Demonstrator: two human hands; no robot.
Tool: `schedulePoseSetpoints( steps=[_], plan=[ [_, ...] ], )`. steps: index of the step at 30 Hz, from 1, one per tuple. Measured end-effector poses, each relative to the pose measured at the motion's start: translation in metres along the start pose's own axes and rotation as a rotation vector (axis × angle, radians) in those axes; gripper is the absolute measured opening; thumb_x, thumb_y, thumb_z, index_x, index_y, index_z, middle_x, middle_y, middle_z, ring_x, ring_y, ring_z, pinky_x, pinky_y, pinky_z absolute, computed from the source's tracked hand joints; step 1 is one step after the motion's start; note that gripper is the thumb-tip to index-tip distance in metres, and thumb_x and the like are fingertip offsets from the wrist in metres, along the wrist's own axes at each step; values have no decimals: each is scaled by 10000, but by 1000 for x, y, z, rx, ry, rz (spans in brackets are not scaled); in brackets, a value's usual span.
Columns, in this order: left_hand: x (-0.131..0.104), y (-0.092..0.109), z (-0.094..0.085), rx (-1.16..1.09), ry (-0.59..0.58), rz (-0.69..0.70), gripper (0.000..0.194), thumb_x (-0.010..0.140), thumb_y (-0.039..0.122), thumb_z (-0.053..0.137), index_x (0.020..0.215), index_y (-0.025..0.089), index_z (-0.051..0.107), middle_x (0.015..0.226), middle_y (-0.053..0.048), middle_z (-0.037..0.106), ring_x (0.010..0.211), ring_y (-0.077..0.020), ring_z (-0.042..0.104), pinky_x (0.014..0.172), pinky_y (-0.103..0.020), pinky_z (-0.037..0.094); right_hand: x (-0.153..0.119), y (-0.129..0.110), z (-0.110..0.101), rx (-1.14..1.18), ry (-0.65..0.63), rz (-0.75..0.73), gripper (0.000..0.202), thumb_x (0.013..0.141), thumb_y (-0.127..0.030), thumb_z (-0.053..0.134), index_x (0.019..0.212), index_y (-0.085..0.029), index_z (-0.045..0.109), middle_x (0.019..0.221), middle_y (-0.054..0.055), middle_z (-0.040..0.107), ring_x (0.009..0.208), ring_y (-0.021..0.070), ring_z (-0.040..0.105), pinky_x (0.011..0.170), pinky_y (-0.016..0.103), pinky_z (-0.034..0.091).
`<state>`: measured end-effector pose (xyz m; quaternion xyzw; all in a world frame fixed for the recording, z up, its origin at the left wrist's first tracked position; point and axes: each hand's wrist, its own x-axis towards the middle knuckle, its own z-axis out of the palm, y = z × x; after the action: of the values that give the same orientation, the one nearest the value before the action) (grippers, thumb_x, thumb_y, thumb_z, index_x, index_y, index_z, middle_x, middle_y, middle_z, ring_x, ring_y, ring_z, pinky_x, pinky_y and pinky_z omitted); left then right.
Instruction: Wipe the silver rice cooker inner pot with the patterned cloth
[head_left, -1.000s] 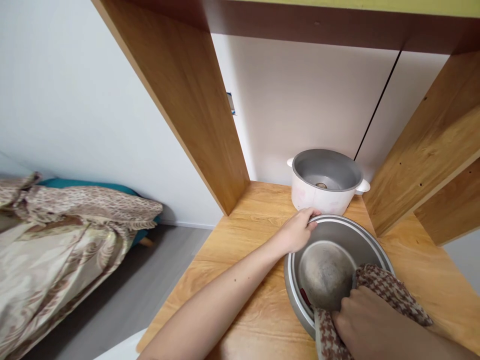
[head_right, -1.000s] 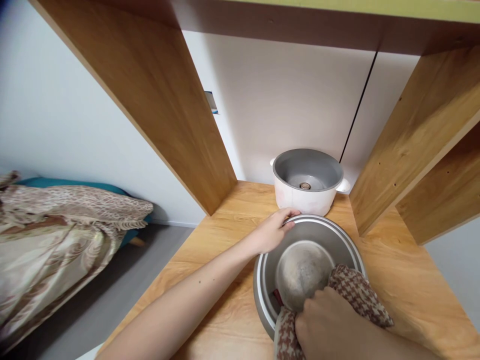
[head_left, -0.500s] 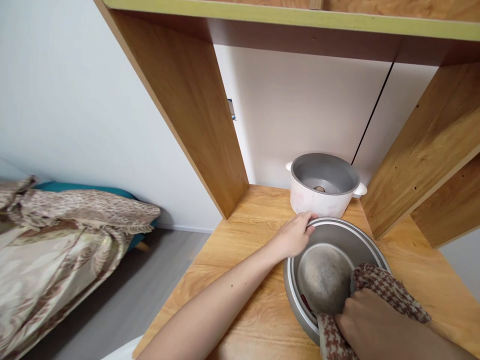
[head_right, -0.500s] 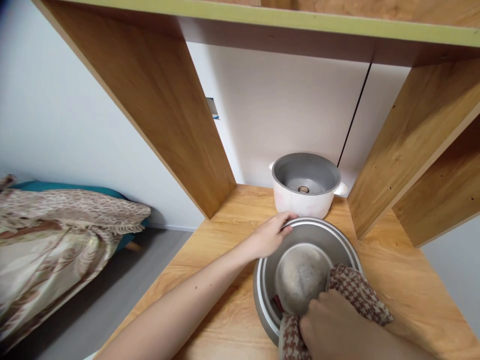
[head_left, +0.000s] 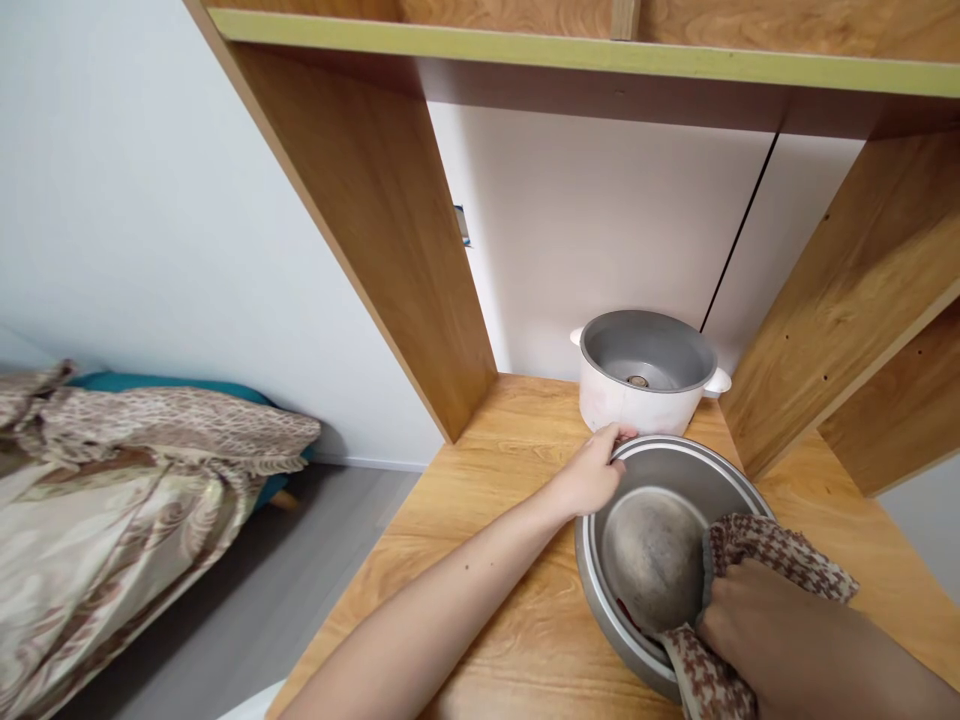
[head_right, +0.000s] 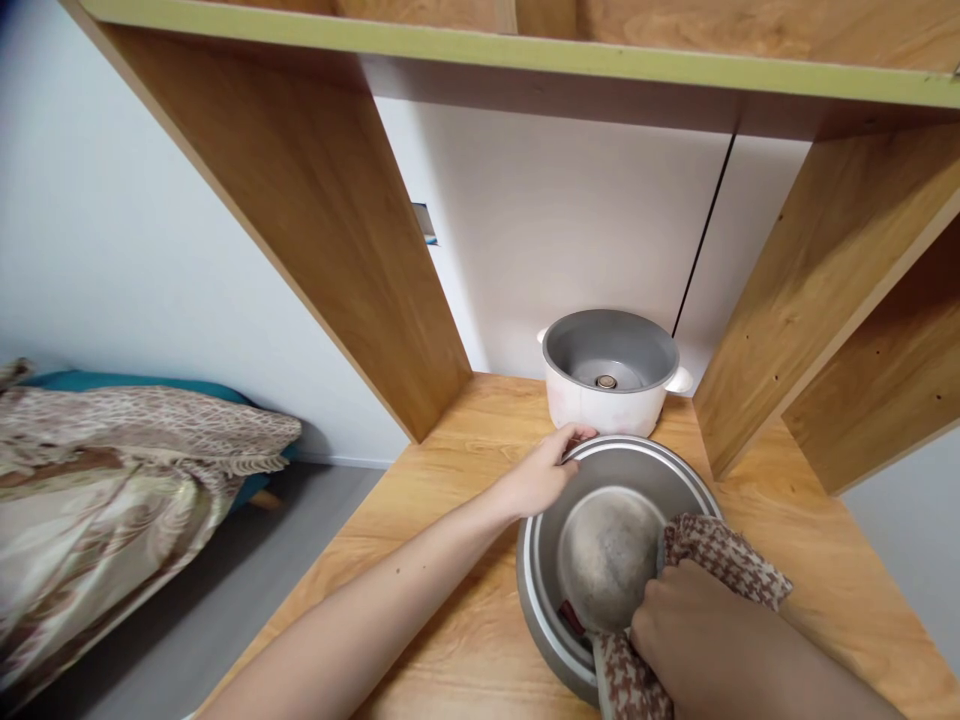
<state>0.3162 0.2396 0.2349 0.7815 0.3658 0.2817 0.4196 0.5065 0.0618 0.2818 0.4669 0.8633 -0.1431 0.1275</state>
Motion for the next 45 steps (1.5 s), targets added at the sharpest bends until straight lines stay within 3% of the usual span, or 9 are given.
schedulePoseSetpoints(
  steps=[4,10,15,18,22,26,34,41,45],
  plan=[
    [1,-5,2,-64,1,0,422,856,56,535,1244,178,646,1300,-117,731,1232,-250,665,1142,-441,504,5,-6,-9,-55,-131,-6,152,789,-323,648,662,-240,651,703,107,739,581,269,597,566,399,276],
    [-1,-4,1,-97,7,3,424,852,46,553,1235,198,654,1288,-102,731,1231,-256,656,1145,-468,504,16,-18,-19,-3,-133,-44,146,770,-291,625,634,-247,594,664,82,727,557,250,631,538,401,285],
    [-3,-3,0,-95,14,4,425,849,45,574,1233,211,649,1290,-100,727,1251,-263,644,1158,-476,497,22,-21,-24,-39,-197,-91,129,802,-294,623,709,-230,685,677,76,741,530,231,589,513,385,285],
    [-3,-3,0,-84,13,7,424,846,46,572,1228,214,649,1318,-102,717,1260,-263,642,1168,-473,489,22,-22,-26,-46,-184,-110,142,821,-291,643,728,-209,711,690,69,750,532,212,551,517,371,295],
    [-3,-2,0,-67,10,7,428,840,48,566,1227,212,648,1320,-103,715,1265,-264,639,1172,-475,486,19,-26,-25,-102,-193,-27,272,904,-371,625,752,-190,759,759,114,774,671,275,674,596,413,320],
    [-4,0,0,-53,5,8,434,838,46,550,1234,199,645,1308,-116,715,1250,-269,647,1170,-487,487,17,-32,-20,-107,-160,51,233,909,-323,651,840,-163,805,849,137,796,798,333,744,637,426,340],
    [-4,1,0,-36,5,16,428,843,45,541,1228,205,637,1323,-111,708,1248,-262,639,1160,-474,495,21,-21,-25,18,-189,-73,187,828,-335,654,732,-201,741,664,78,738,568,246,623,549,393,309],
    [-3,0,1,-29,15,22,440,830,48,553,1228,215,640,1306,-98,715,1245,-261,639,1161,-469,498,17,-30,-20,-119,-150,34,265,903,-324,598,776,-180,780,771,136,779,707,327,733,615,431,307],
    [-4,1,0,-25,8,24,429,830,42,539,1213,207,638,1297,-102,713,1236,-260,643,1151,-462,503,18,-29,-19,-118,-163,45,236,893,-301,605,795,-179,782,800,136,787,729,326,737,613,423,321]
  ],
)
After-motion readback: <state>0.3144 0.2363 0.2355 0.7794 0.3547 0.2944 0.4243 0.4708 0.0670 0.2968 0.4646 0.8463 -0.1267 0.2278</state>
